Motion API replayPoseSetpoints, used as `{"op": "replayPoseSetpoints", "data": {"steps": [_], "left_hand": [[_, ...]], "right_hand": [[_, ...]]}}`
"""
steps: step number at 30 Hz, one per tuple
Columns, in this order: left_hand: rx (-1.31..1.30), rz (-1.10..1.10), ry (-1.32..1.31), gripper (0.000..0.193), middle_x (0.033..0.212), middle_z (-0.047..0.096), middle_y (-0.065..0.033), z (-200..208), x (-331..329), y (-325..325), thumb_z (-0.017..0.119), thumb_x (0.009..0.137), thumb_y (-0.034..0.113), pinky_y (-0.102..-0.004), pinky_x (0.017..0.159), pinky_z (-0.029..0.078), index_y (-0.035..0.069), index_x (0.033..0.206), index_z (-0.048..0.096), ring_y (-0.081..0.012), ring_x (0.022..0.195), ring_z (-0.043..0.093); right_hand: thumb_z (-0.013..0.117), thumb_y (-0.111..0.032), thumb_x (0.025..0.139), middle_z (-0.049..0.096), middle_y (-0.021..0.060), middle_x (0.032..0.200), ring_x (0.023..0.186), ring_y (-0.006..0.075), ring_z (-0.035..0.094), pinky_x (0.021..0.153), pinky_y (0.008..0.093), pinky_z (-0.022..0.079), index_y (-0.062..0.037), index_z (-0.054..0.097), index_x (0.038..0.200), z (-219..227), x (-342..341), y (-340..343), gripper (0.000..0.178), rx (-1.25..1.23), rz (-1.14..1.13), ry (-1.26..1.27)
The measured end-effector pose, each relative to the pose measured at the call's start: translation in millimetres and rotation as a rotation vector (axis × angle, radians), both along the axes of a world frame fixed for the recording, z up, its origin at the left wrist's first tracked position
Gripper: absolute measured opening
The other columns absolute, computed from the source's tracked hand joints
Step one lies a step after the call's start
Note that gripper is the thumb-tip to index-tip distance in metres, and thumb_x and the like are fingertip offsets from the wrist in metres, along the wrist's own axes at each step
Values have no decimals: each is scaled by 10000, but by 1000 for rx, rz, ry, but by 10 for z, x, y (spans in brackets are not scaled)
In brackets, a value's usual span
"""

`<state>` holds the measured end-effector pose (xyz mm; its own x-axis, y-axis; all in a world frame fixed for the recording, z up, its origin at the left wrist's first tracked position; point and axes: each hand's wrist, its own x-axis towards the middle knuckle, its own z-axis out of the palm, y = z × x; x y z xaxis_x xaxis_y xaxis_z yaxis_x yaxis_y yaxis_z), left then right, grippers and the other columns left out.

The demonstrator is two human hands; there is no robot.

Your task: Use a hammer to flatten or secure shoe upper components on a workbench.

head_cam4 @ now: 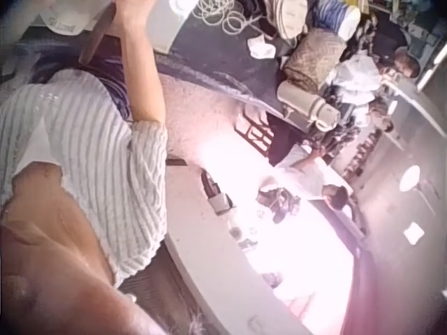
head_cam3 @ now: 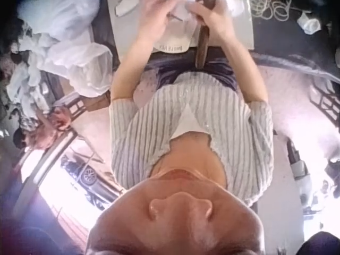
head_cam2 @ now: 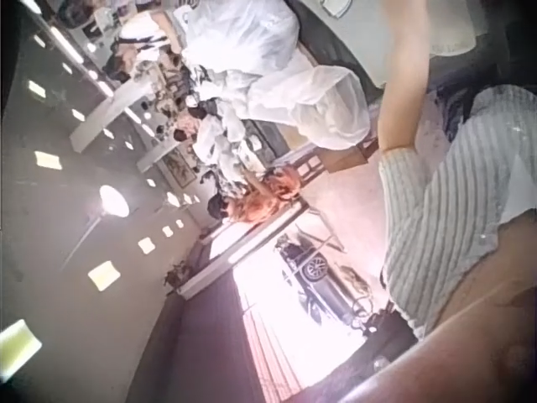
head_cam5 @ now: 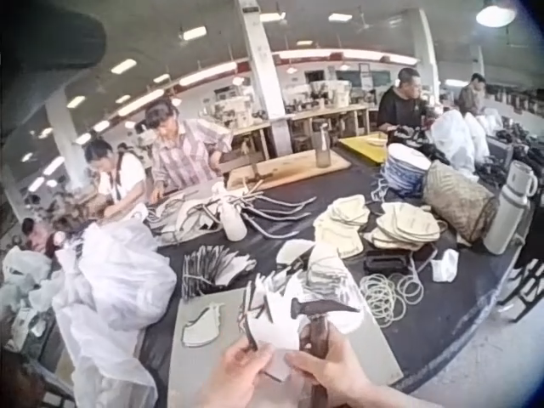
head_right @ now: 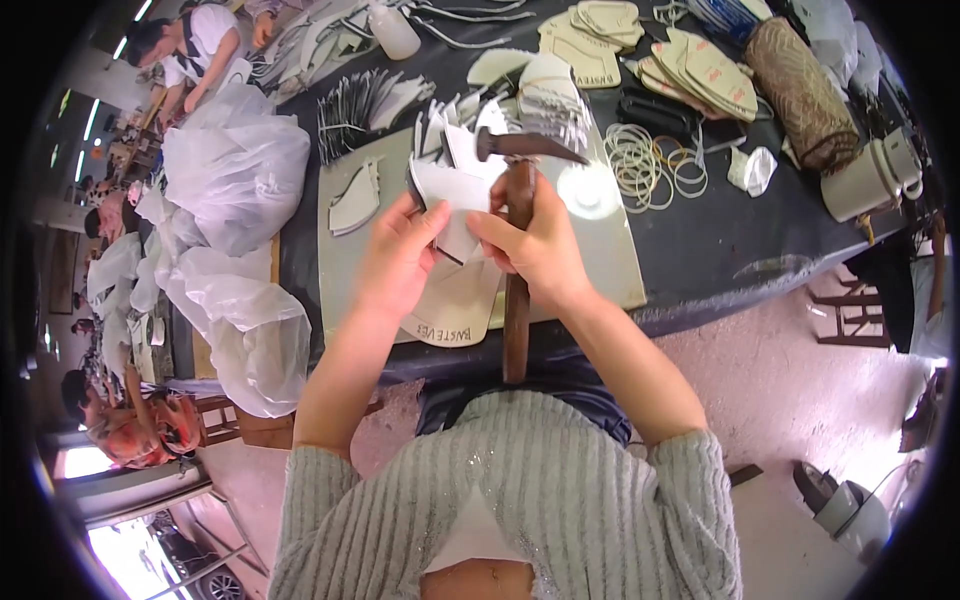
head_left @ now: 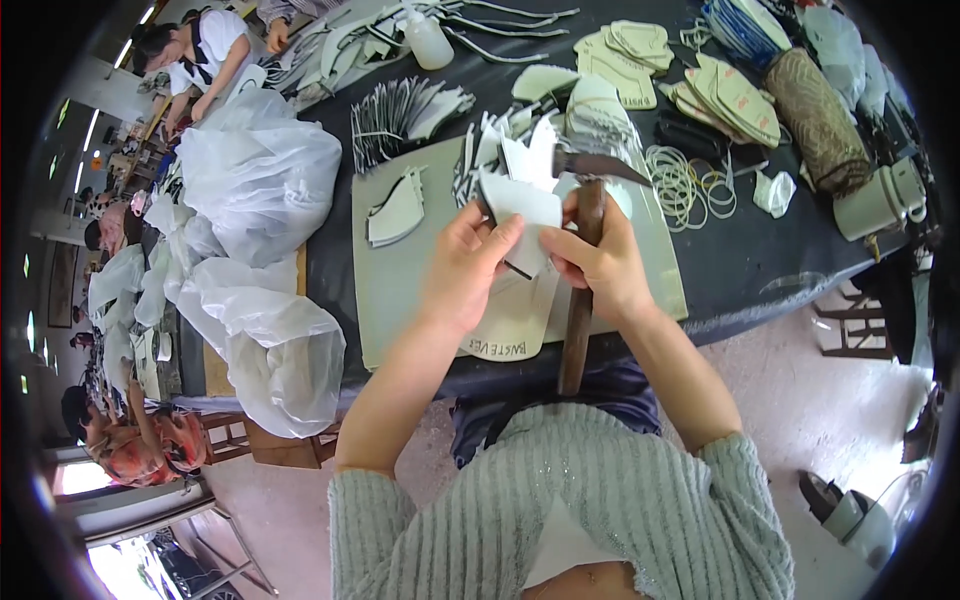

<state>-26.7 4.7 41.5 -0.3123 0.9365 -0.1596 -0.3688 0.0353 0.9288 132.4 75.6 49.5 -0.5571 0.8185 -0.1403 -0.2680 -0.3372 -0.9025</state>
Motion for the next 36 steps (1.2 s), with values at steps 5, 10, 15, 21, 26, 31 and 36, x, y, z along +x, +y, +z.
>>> {"op": "replayPoseSetpoints", "data": {"steps": [5, 10, 15, 21, 26, 31, 36], "left_hand": [[-72, -106, 308, 249, 951, 655, 25, -168, -424, -344, 655, 930, 117, -212, 700, 445, 36, 1154, 584, -31, 825, 561], [-180, -567, 575, 267, 916, 681, -52, -264, -492, -569, 650, 917, 111, -261, 712, 469, 5, 1130, 530, -71, 811, 580], [-208, -386, 605, 328, 878, 720, -99, -92, -216, -495, 696, 877, 104, -283, 685, 490, -9, 1132, 523, -114, 770, 644], [-227, -305, 700, 420, 727, 667, -42, -58, -193, -432, 767, 806, 137, -270, 600, 438, 9, 1134, 537, -80, 629, 551], [-214, -374, 859, 431, 650, 594, -23, -136, -278, -405, 775, 780, 127, -287, 559, 390, 20, 1105, 512, -97, 576, 482], [-258, -450, 765, 432, 731, 644, 11, -130, -285, -369, 762, 802, 74, -217, 585, 379, 39, 1133, 486, -37, 641, 516], [-243, -468, 622, 467, 745, 649, 4, -157, -318, -375, 770, 801, 71, -204, 593, 390, 44, 1156, 467, -33, 657, 542]], "right_hand": [[592, -106, 960, 647, 86, 820, 683, 117, 665, 451, 224, 405, -2, 487, 1000, -152, 170, -192, 153, 160, 208, -195], [561, -95, 945, 670, 135, 796, 705, 199, 717, 624, 302, 541, 55, 513, 962, -356, 166, 30, 159, 356, 217, -368], [569, -176, 956, 680, 79, 878, 748, 129, 708, 439, 225, 422, -1, 529, 983, -231, -3, 373, 182, 296, 411, -531], [584, -161, 949, 680, 78, 872, 751, 122, 706, 433, 216, 416, -15, 532, 964, -304, 23, 340, 156, 246, 372, -479], [595, -150, 944, 682, 81, 866, 755, 124, 707, 432, 218, 422, -13, 534, 960, -272, -2, 323, 151, 267, 384, -467], [602, -141, 937, 681, 81, 857, 755, 120, 702, 425, 220, 426, -12, 535, 953, -317, 29, 328, 147, 262, 381, -476], [601, -141, 936, 679, 74, 835, 748, 114, 692, 423, 218, 431, -9, 530, 953, -303, 17, 298, 151, 272, 378, -460]]}}
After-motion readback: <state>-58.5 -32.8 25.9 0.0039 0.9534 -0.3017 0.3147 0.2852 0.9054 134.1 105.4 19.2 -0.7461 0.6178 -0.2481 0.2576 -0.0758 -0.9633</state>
